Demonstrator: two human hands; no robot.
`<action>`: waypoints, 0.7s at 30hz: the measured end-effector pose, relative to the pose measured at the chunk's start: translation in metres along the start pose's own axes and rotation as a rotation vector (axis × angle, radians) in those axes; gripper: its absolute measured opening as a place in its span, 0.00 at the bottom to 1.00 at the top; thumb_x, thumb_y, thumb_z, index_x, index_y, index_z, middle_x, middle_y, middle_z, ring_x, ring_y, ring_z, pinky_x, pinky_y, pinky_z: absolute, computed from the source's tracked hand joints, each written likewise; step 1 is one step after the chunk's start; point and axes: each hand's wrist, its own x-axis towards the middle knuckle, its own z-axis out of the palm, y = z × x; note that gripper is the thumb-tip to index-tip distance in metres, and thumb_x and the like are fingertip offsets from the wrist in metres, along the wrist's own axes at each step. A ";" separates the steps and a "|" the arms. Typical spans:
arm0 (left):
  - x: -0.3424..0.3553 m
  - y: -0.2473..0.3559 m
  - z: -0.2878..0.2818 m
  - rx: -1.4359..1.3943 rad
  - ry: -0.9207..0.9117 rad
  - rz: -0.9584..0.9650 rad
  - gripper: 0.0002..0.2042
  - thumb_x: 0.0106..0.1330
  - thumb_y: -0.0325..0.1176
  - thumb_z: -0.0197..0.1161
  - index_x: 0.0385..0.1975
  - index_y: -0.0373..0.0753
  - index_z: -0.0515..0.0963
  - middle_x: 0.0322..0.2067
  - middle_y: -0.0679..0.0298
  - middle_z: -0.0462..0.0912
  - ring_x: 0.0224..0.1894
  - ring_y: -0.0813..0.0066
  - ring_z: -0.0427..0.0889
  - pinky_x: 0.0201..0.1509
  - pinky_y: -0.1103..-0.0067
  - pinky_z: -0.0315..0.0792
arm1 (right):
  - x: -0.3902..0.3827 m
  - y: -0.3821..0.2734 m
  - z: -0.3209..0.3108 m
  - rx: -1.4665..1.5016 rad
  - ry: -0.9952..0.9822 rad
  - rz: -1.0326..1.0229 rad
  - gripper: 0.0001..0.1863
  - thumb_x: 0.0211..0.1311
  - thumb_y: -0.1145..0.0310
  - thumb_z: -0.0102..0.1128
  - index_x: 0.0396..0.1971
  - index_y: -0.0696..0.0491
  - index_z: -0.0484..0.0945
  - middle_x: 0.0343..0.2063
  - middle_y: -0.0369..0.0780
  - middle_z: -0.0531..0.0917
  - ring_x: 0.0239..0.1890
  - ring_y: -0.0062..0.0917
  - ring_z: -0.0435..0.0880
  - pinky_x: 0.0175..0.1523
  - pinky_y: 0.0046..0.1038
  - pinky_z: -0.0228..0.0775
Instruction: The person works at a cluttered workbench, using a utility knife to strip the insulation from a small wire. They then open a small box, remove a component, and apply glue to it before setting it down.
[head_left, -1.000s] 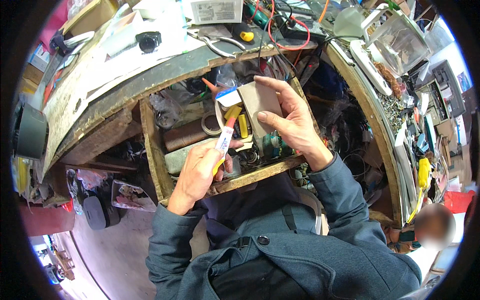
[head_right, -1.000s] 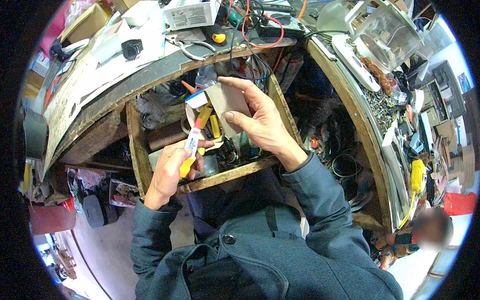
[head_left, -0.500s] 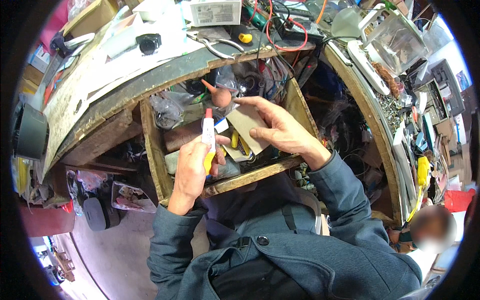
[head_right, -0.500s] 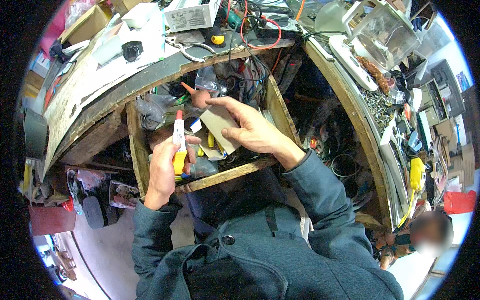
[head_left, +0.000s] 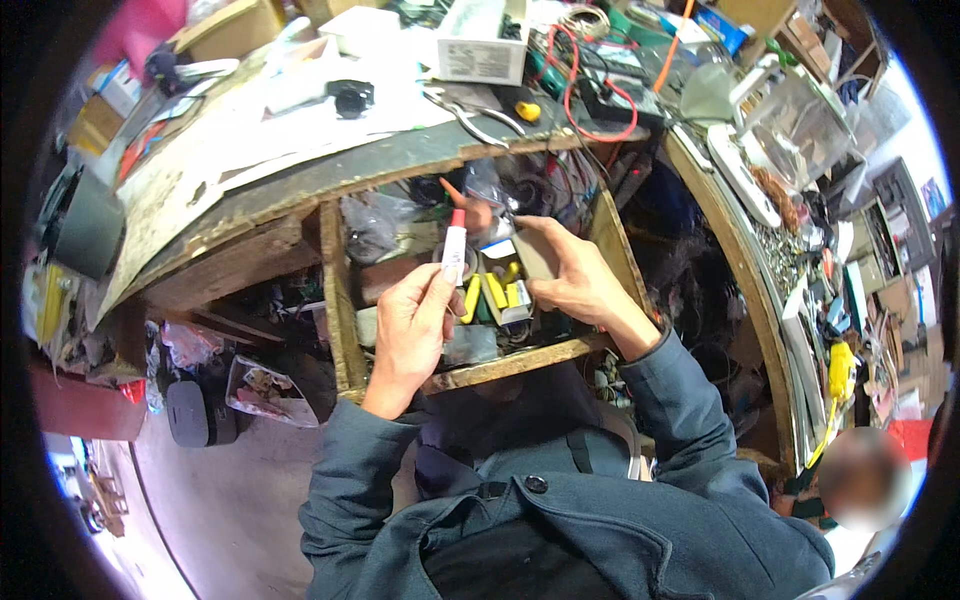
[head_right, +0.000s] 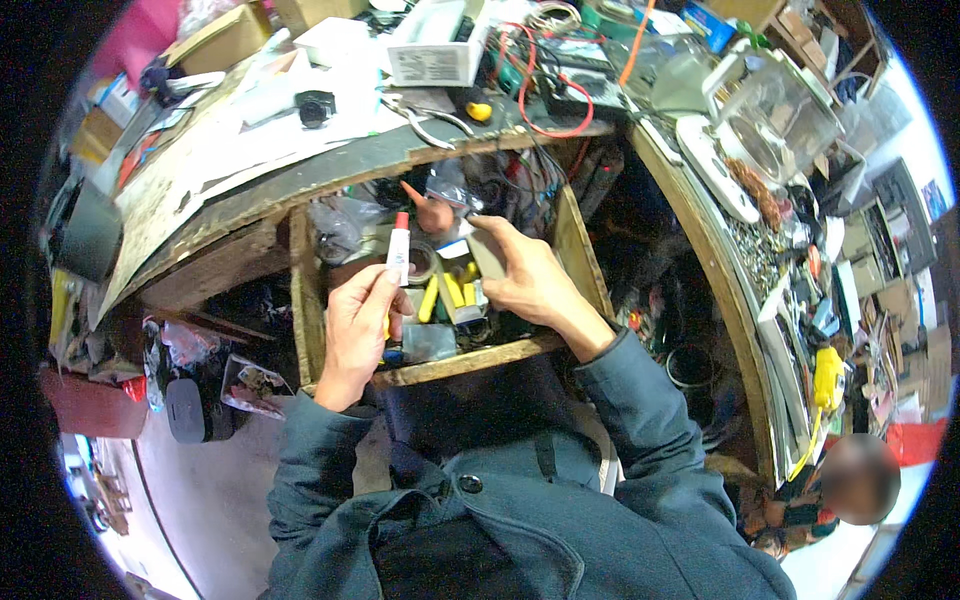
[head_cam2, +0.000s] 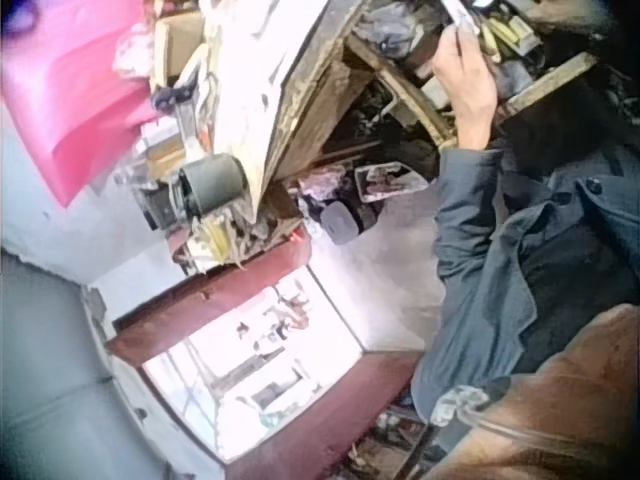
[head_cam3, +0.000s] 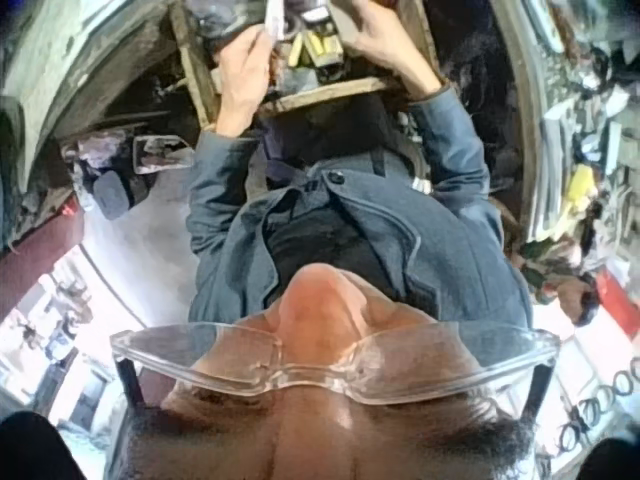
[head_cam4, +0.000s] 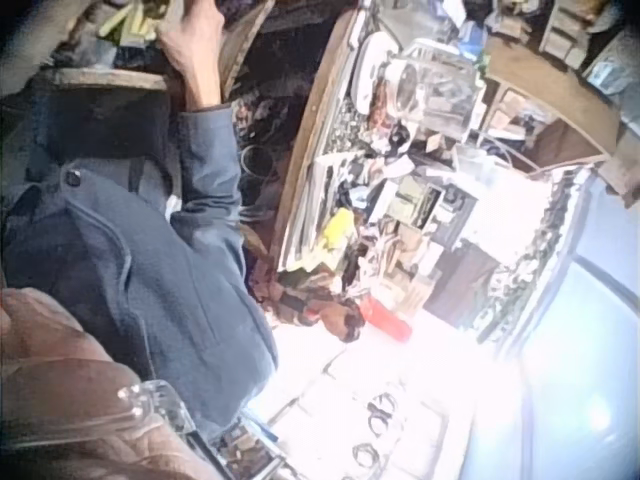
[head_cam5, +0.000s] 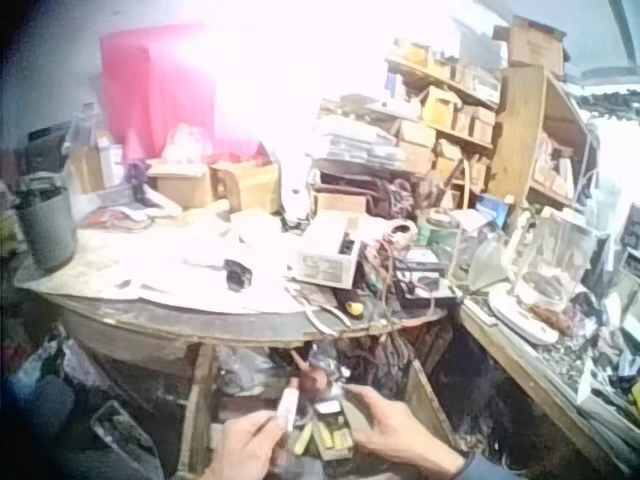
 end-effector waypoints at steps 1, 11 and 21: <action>0.000 0.001 -0.002 0.011 0.052 0.029 0.13 0.78 0.38 0.59 0.44 0.34 0.83 0.24 0.68 0.80 0.20 0.86 0.72 0.22 0.86 0.64 | 0.000 -0.002 0.000 0.071 0.003 0.055 0.36 0.50 0.74 0.64 0.64 0.54 0.70 0.44 0.49 0.86 0.44 0.31 0.88 0.51 0.32 0.80; -0.002 -0.006 -0.012 -0.163 0.386 0.251 0.13 0.81 0.40 0.53 0.42 0.36 0.76 0.26 0.66 0.79 0.22 0.83 0.74 0.26 0.84 0.70 | 0.069 -0.102 -0.052 0.041 0.109 -0.361 0.30 0.49 0.71 0.66 0.56 0.61 0.78 0.37 0.44 0.86 0.37 0.23 0.85 0.44 0.27 0.79; 0.004 -0.006 -0.011 -0.025 0.356 0.199 0.12 0.81 0.39 0.53 0.43 0.36 0.76 0.25 0.67 0.78 0.21 0.84 0.74 0.25 0.83 0.70 | 0.167 -0.095 -0.033 0.101 0.051 -0.356 0.27 0.63 0.71 0.68 0.62 0.60 0.73 0.36 0.40 0.86 0.32 0.20 0.87 0.36 0.24 0.83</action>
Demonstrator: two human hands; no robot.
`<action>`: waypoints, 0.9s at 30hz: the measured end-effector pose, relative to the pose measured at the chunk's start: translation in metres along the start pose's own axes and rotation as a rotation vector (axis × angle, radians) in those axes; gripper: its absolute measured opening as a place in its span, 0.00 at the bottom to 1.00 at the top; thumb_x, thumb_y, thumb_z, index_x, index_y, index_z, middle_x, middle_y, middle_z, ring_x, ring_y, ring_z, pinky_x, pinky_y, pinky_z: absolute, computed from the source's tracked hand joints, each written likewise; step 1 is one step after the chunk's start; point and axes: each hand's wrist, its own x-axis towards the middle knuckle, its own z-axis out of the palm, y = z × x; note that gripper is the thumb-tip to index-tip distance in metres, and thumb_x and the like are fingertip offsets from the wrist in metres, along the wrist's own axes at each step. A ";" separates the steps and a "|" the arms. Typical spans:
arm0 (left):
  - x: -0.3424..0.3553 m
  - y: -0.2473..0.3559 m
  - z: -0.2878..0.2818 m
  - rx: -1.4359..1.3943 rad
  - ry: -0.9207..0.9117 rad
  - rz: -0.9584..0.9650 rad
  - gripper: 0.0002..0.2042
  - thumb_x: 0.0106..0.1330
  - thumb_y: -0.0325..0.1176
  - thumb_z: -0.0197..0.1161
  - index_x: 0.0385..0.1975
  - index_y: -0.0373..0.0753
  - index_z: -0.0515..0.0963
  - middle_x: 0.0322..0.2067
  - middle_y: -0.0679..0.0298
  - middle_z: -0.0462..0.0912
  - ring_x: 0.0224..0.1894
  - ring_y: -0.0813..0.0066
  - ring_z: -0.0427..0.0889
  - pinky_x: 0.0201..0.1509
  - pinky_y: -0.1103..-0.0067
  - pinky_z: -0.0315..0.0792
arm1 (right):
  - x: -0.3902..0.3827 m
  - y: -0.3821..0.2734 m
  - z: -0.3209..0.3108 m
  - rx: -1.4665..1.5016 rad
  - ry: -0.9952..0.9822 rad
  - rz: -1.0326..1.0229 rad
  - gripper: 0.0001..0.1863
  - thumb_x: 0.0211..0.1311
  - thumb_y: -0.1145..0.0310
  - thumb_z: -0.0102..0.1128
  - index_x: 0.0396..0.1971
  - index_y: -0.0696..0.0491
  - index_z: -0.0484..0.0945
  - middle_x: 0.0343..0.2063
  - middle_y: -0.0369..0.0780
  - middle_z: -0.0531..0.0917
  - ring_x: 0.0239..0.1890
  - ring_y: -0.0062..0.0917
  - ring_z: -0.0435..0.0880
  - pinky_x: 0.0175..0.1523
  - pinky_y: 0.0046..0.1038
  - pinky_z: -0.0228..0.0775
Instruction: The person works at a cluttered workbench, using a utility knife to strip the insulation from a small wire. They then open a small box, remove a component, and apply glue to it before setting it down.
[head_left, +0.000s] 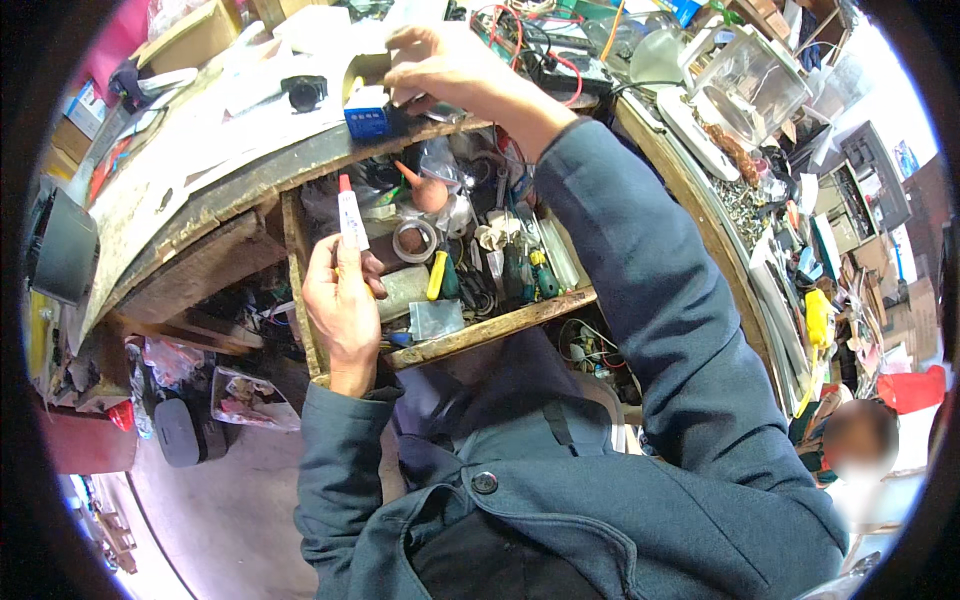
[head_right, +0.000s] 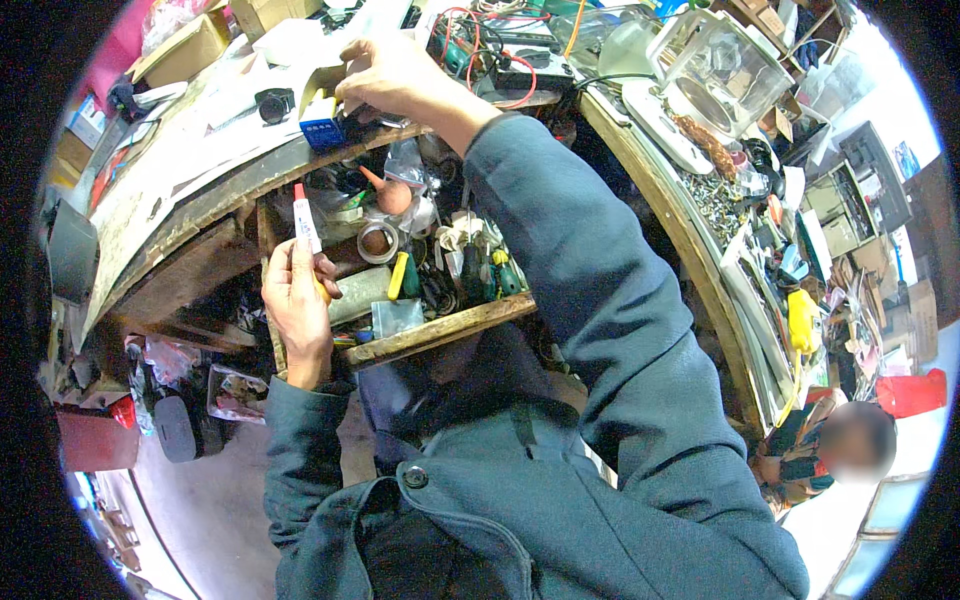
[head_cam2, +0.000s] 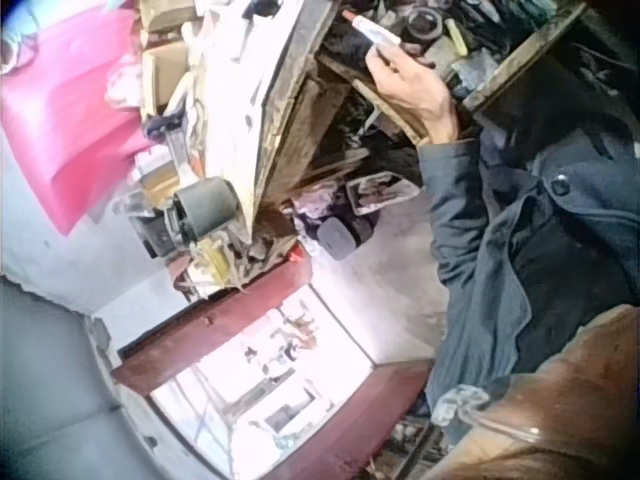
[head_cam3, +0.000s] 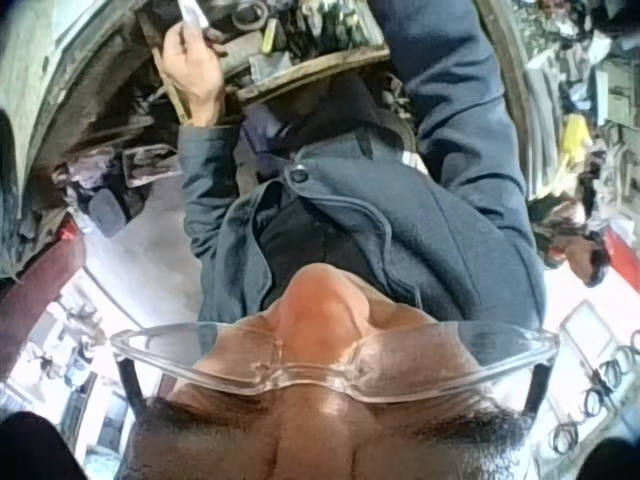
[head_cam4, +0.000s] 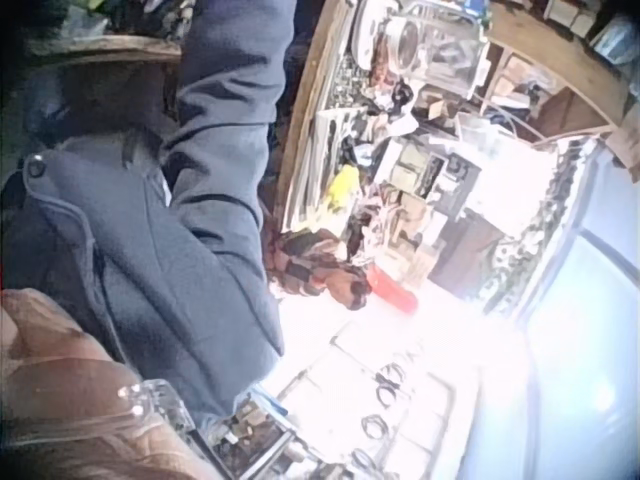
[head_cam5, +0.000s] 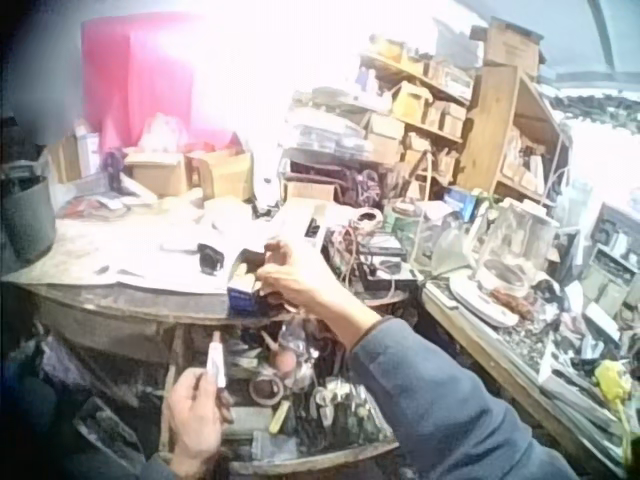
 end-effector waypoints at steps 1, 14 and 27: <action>0.000 0.001 0.000 -0.005 -0.007 -0.003 0.12 0.81 0.39 0.53 0.43 0.36 0.76 0.25 0.67 0.78 0.21 0.84 0.74 0.25 0.83 0.70 | -0.004 -0.001 -0.004 -0.045 0.004 -0.020 0.27 0.64 0.70 0.68 0.62 0.59 0.73 0.37 0.40 0.86 0.32 0.20 0.87 0.35 0.24 0.83; -0.003 0.000 0.007 -0.049 -0.040 0.021 0.11 0.79 0.37 0.56 0.43 0.35 0.77 0.26 0.67 0.79 0.22 0.84 0.74 0.25 0.85 0.68 | -0.140 0.059 -0.037 -0.877 -0.242 0.094 0.07 0.58 0.70 0.63 0.31 0.57 0.85 0.31 0.52 0.85 0.34 0.47 0.87 0.40 0.42 0.79; -0.004 0.001 0.005 -0.010 -0.039 0.013 0.11 0.80 0.37 0.55 0.41 0.36 0.78 0.25 0.68 0.79 0.21 0.85 0.73 0.24 0.85 0.66 | -0.175 0.099 -0.003 -1.284 -0.407 0.149 0.06 0.55 0.69 0.64 0.24 0.53 0.87 0.25 0.46 0.88 0.30 0.39 0.90 0.35 0.39 0.82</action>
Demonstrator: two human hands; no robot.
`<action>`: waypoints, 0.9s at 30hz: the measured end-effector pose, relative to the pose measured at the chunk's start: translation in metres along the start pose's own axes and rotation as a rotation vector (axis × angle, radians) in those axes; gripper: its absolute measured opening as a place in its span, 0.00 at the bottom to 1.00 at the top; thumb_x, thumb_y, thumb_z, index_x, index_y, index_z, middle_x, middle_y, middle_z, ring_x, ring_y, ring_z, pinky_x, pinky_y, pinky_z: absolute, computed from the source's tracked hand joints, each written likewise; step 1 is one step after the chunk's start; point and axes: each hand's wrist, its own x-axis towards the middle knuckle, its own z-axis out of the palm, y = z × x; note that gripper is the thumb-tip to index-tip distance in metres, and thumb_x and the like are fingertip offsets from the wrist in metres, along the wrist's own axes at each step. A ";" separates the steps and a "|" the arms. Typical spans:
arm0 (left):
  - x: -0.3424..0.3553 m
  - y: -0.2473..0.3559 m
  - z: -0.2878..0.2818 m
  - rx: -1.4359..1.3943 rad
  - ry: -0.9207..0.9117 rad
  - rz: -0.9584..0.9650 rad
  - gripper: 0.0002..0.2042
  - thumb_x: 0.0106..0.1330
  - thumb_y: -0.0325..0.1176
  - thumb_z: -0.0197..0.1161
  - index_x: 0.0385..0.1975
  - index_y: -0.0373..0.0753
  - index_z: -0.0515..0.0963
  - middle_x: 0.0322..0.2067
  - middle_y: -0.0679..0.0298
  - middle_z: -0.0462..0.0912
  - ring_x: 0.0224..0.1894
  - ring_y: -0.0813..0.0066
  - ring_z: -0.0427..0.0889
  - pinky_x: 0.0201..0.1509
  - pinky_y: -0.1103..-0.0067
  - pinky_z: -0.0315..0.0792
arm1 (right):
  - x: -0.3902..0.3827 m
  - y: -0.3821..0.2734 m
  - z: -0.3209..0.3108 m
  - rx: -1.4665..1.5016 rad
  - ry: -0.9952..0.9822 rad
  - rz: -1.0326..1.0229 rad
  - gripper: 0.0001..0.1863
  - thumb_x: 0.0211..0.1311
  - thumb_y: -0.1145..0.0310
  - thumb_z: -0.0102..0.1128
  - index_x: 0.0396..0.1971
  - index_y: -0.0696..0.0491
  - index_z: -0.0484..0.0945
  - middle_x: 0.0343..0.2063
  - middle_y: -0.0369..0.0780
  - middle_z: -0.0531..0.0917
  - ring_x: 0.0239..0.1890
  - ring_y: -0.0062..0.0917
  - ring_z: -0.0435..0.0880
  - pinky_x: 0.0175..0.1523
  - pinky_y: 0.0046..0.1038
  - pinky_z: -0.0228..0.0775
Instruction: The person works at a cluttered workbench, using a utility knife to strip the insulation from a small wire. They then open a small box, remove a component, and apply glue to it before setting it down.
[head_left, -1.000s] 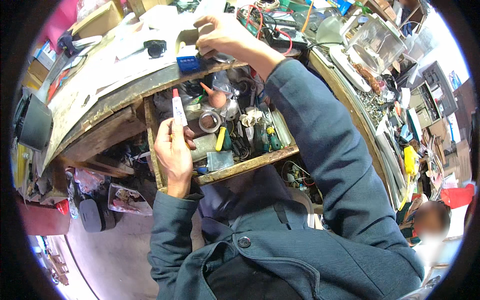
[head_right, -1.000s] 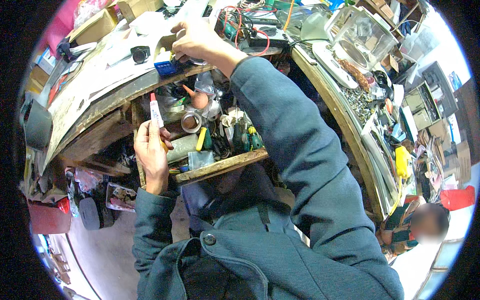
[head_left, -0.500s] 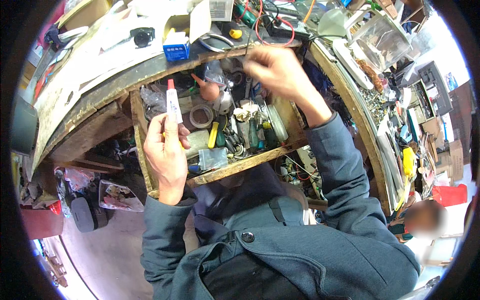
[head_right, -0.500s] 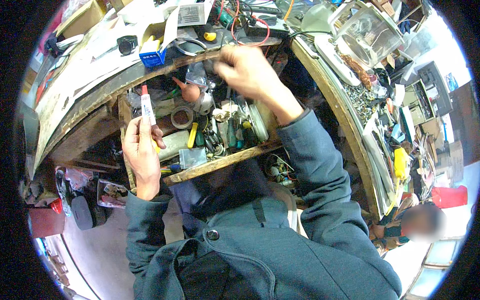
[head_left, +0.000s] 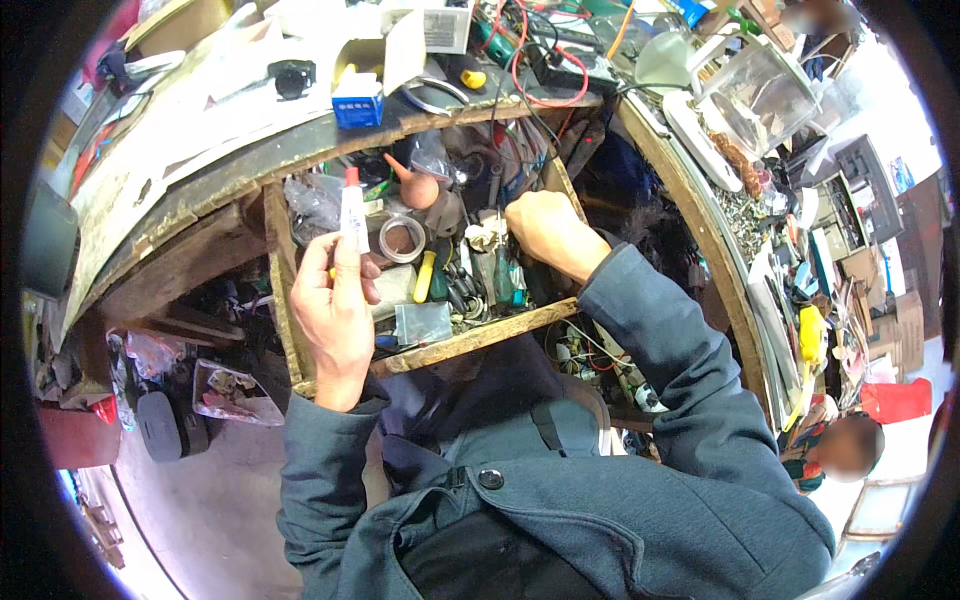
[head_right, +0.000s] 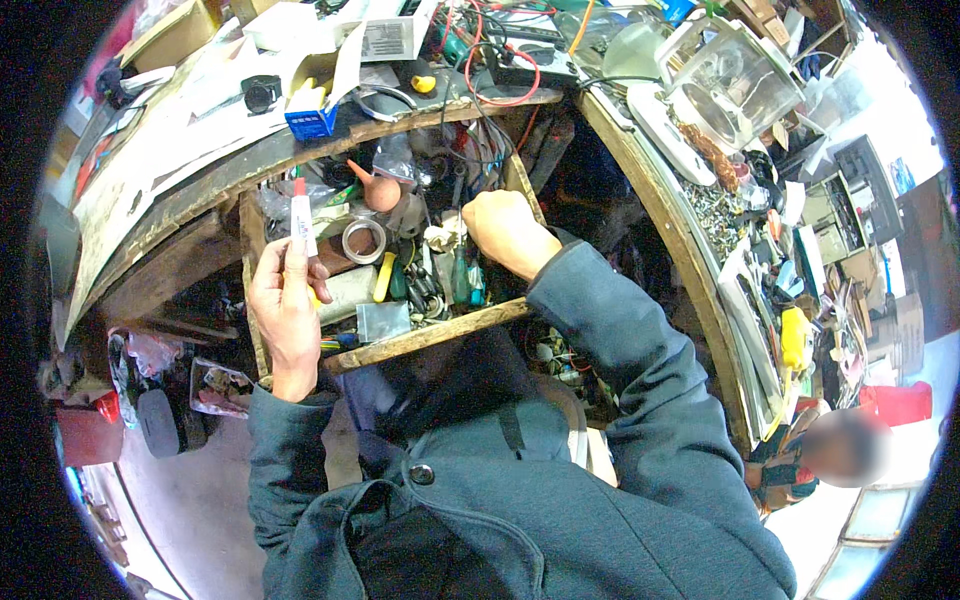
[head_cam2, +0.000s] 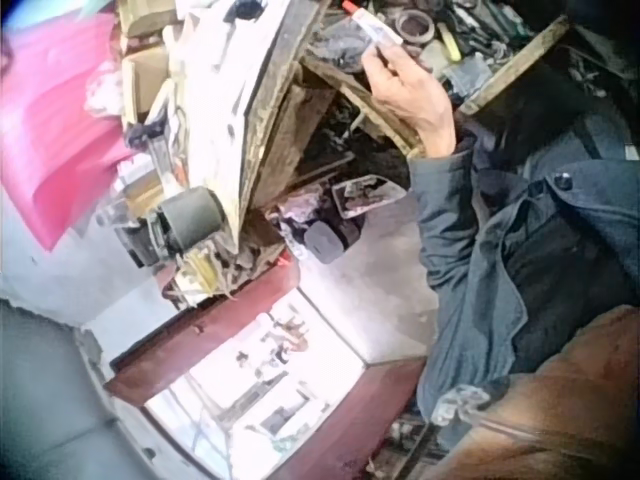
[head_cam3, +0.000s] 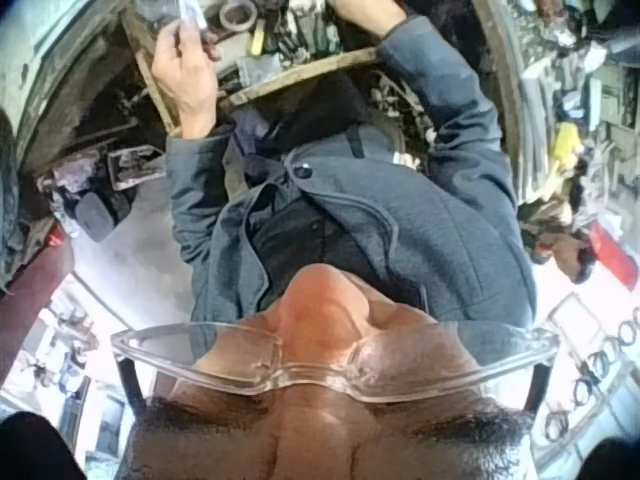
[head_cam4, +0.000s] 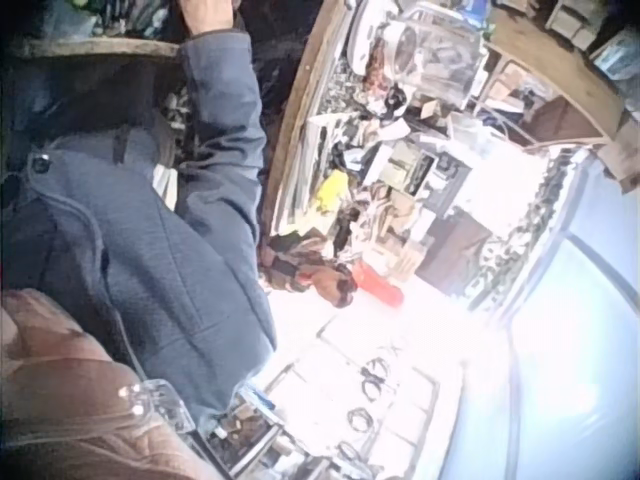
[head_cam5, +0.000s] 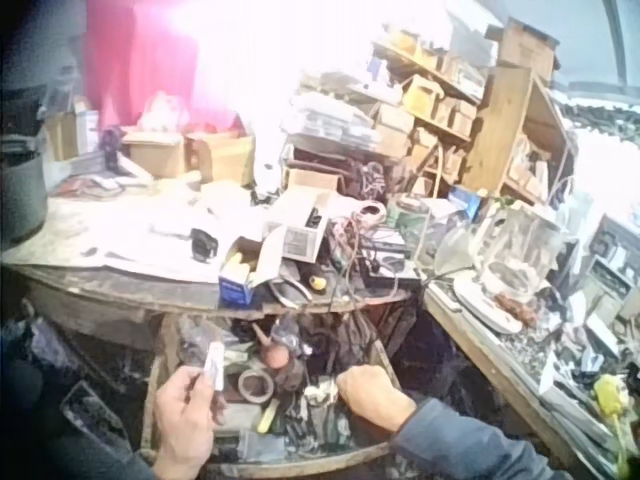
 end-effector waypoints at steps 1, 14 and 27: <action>0.000 0.000 0.000 0.006 -0.004 0.001 0.11 0.80 0.37 0.55 0.41 0.36 0.78 0.25 0.69 0.79 0.21 0.86 0.73 0.24 0.85 0.66 | -0.002 0.000 -0.002 0.012 0.008 0.007 0.06 0.55 0.70 0.64 0.26 0.53 0.88 0.27 0.46 0.88 0.31 0.40 0.90 0.36 0.39 0.82; 0.005 0.002 -0.007 -0.393 -0.047 -0.133 0.10 0.78 0.36 0.58 0.46 0.36 0.77 0.34 0.59 0.85 0.22 0.80 0.78 0.25 0.82 0.73 | 0.018 -0.050 -0.088 1.920 -0.181 -0.221 0.18 0.63 0.78 0.67 0.54 0.56 0.80 0.37 0.39 0.88 0.37 0.21 0.88 0.42 0.22 0.83; 0.007 0.007 -0.008 -0.446 0.034 -0.169 0.07 0.74 0.31 0.62 0.45 0.36 0.77 0.33 0.60 0.86 0.21 0.80 0.78 0.25 0.81 0.74 | 0.050 -0.071 -0.077 1.824 -0.061 -0.244 0.10 0.62 0.76 0.71 0.42 0.60 0.87 0.32 0.39 0.90 0.35 0.19 0.89 0.42 0.21 0.81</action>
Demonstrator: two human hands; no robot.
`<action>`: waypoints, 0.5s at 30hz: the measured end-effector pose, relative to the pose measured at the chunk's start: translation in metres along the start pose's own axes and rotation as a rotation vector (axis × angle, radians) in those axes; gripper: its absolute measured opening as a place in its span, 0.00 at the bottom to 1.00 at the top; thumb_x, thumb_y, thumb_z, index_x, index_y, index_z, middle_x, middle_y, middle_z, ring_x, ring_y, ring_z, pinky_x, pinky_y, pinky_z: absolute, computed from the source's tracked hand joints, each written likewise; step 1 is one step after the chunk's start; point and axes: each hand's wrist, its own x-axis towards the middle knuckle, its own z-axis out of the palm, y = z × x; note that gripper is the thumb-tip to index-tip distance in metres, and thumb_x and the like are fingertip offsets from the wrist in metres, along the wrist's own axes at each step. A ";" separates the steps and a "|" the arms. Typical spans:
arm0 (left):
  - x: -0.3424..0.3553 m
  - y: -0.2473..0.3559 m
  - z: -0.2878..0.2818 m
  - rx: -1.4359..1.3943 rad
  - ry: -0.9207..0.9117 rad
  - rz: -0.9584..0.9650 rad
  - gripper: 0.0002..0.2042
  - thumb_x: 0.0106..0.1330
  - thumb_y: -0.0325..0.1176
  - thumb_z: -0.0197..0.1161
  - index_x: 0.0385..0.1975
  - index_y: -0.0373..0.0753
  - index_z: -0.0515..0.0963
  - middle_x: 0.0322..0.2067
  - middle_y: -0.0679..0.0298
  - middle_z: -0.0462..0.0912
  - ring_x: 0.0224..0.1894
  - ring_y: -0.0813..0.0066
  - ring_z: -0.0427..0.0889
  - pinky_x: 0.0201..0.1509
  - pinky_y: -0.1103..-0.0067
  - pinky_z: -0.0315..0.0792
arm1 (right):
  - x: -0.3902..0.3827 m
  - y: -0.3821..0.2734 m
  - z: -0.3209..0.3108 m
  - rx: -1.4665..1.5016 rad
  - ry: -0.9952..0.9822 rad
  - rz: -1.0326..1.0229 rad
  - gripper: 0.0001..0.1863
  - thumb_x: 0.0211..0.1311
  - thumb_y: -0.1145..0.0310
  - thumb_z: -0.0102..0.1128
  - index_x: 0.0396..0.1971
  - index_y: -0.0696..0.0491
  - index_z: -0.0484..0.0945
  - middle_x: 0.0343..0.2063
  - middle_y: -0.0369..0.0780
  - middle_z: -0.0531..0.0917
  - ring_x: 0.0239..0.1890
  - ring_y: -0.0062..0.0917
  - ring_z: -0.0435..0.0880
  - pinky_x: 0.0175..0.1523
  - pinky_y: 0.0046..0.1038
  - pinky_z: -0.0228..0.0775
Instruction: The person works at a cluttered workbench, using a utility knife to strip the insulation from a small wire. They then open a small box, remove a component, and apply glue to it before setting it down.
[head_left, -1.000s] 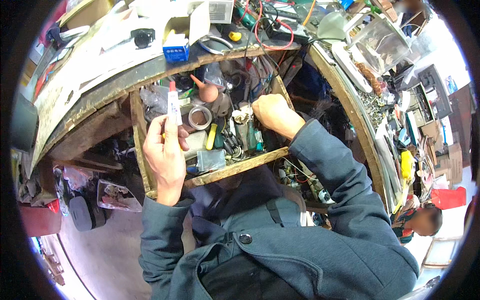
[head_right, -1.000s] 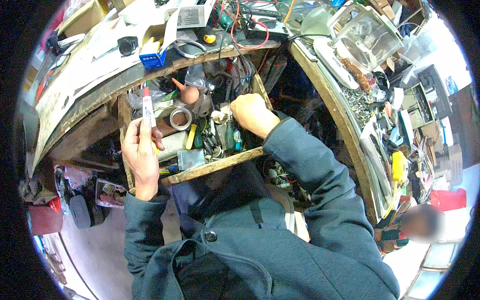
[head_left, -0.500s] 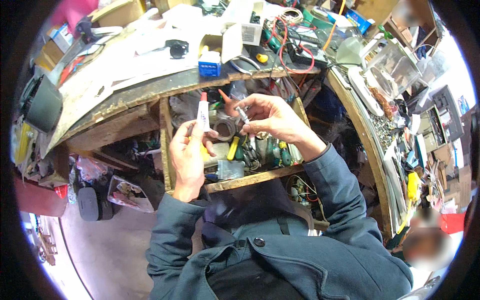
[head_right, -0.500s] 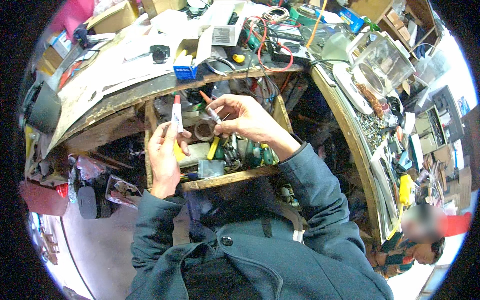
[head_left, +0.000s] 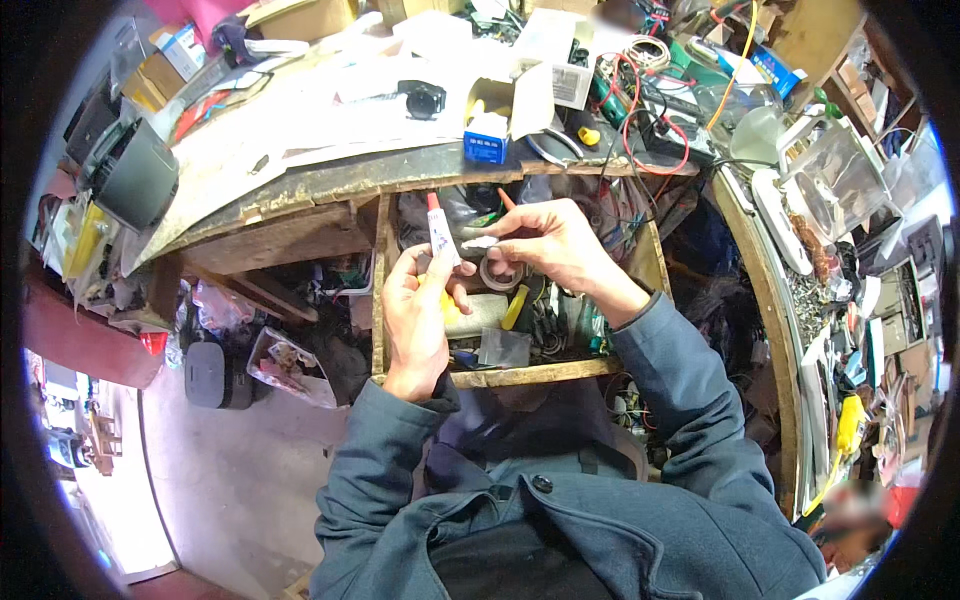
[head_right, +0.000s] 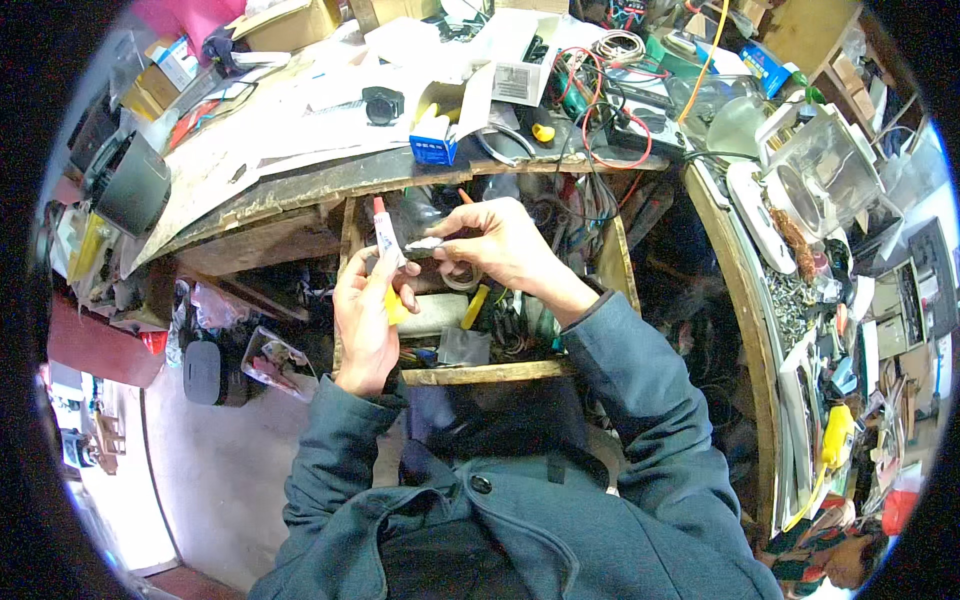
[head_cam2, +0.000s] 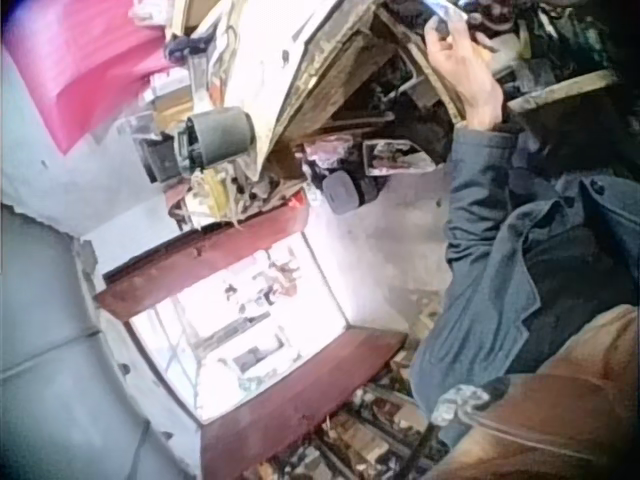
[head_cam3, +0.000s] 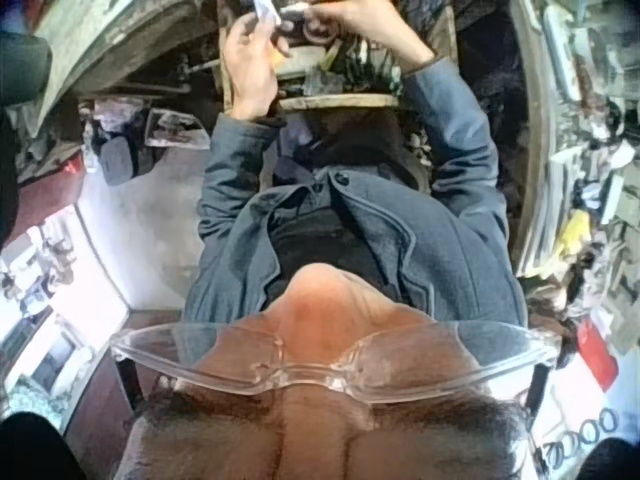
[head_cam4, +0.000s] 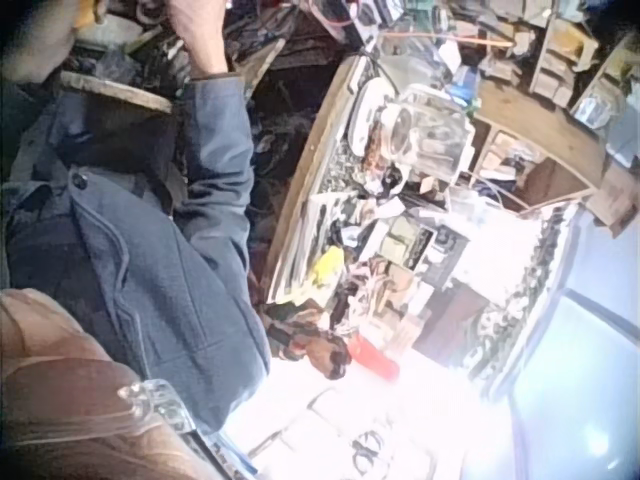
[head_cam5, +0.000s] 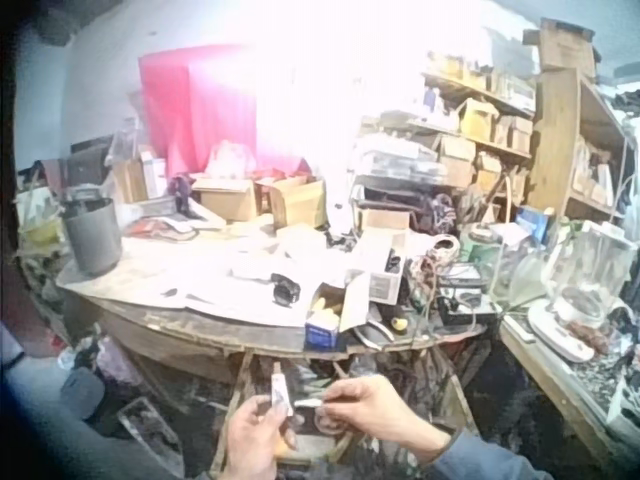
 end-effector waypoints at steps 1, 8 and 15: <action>0.000 0.000 0.001 0.016 0.002 -0.004 0.07 0.74 0.31 0.62 0.45 0.36 0.77 0.33 0.59 0.86 0.21 0.80 0.78 0.26 0.81 0.74 | 0.000 0.005 0.001 -0.099 0.046 -0.111 0.09 0.61 0.76 0.71 0.41 0.60 0.87 0.32 0.38 0.90 0.36 0.18 0.88 0.42 0.21 0.81; -0.002 0.001 0.003 0.144 0.006 0.036 0.07 0.71 0.27 0.66 0.44 0.35 0.78 0.34 0.61 0.87 0.24 0.84 0.77 0.27 0.83 0.73 | -0.005 0.000 0.001 -0.250 0.029 -0.232 0.12 0.61 0.82 0.69 0.45 0.59 0.87 0.37 0.36 0.89 0.39 0.15 0.86 0.46 0.18 0.78; -0.001 -0.003 0.003 0.214 0.069 0.100 0.07 0.68 0.24 0.67 0.43 0.33 0.78 0.35 0.58 0.88 0.23 0.82 0.77 0.29 0.83 0.72 | -0.005 -0.002 0.000 0.114 -0.046 -0.021 0.11 0.67 0.73 0.67 0.47 0.58 0.85 0.35 0.35 0.89 0.34 0.13 0.84 0.39 0.18 0.76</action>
